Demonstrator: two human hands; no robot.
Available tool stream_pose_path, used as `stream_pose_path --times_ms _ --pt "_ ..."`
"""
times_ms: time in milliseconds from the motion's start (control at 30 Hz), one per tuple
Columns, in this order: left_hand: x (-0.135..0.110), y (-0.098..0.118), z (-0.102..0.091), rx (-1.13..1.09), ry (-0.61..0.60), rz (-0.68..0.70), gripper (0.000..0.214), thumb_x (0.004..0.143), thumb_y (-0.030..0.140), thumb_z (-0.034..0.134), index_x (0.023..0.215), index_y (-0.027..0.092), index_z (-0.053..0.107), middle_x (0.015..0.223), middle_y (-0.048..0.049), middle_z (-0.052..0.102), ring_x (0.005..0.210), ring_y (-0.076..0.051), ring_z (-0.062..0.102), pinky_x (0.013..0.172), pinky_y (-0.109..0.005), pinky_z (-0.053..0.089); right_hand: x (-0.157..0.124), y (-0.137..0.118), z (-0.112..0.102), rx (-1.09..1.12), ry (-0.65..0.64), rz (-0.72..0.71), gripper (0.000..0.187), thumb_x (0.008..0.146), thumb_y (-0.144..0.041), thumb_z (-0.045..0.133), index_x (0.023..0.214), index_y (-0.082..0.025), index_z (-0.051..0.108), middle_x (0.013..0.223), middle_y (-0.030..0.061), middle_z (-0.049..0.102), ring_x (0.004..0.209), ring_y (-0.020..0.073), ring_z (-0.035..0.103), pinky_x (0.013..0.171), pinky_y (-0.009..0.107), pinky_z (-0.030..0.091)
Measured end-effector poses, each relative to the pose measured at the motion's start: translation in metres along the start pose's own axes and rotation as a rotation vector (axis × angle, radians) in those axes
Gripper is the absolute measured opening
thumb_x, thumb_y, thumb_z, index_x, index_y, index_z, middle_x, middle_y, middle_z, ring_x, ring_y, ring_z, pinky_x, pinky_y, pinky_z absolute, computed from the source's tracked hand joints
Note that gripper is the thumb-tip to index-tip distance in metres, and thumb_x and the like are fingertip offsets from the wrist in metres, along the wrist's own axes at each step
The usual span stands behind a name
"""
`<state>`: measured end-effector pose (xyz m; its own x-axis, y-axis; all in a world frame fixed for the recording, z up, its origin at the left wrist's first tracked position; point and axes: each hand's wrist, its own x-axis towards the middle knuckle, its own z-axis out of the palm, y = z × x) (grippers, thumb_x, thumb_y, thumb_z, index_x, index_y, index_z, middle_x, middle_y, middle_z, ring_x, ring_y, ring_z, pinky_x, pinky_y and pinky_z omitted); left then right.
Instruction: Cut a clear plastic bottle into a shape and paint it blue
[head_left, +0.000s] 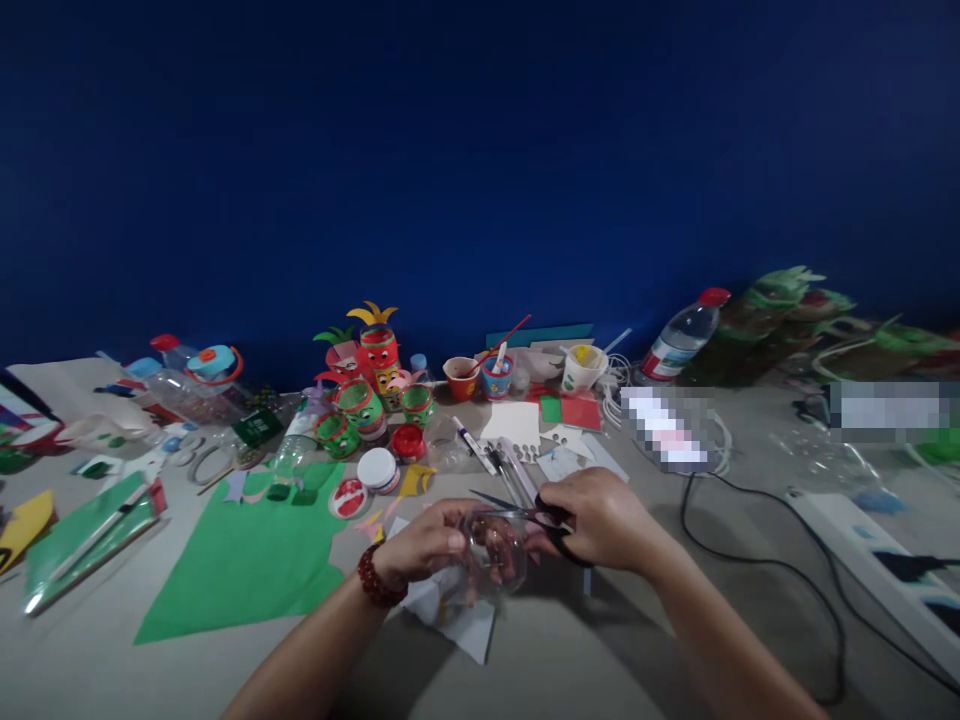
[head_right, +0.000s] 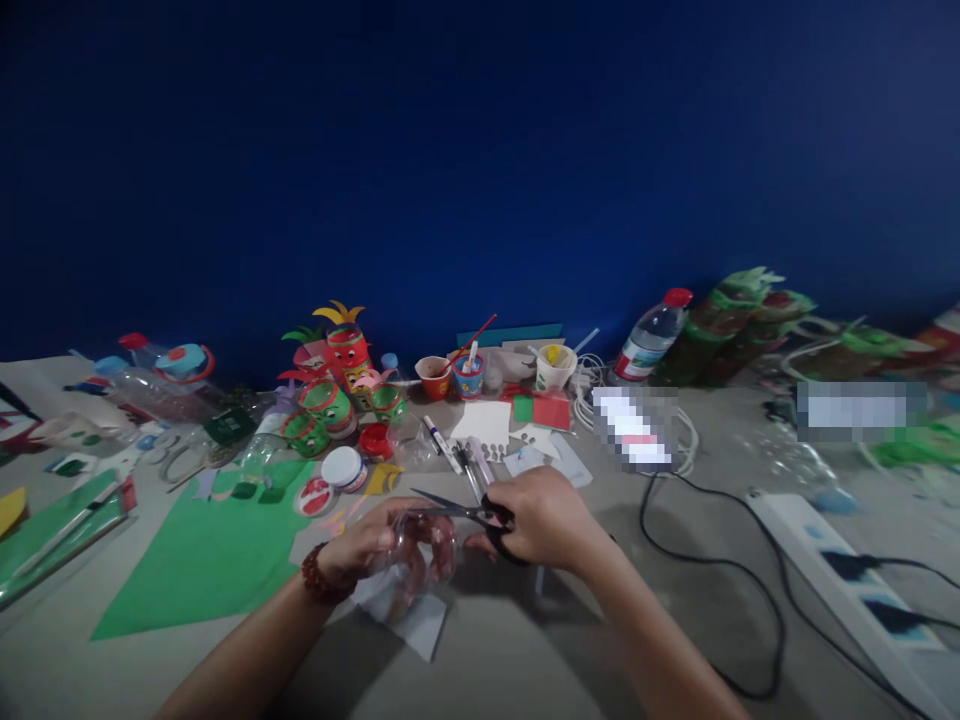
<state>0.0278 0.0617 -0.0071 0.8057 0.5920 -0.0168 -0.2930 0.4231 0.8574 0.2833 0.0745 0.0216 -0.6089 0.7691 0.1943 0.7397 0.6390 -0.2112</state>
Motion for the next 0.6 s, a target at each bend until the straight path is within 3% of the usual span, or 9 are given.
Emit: stream_pose_path --times_ms 600 --pt "-0.002 -0.009 -0.011 -0.062 -0.097 -0.093 0.077 0.068 0.075 0.063 0.116 0.015 0.068 0.090 -0.0151 0.069 0.067 -0.022 0.063 0.046 -0.028 0.050 0.001 0.015 0.018 0.029 0.074 -0.093 0.038 0.086 -0.048 0.061 0.058 -0.022 0.059 0.053 -0.0009 0.062 0.053 0.0138 0.053 0.056 0.030 0.022"
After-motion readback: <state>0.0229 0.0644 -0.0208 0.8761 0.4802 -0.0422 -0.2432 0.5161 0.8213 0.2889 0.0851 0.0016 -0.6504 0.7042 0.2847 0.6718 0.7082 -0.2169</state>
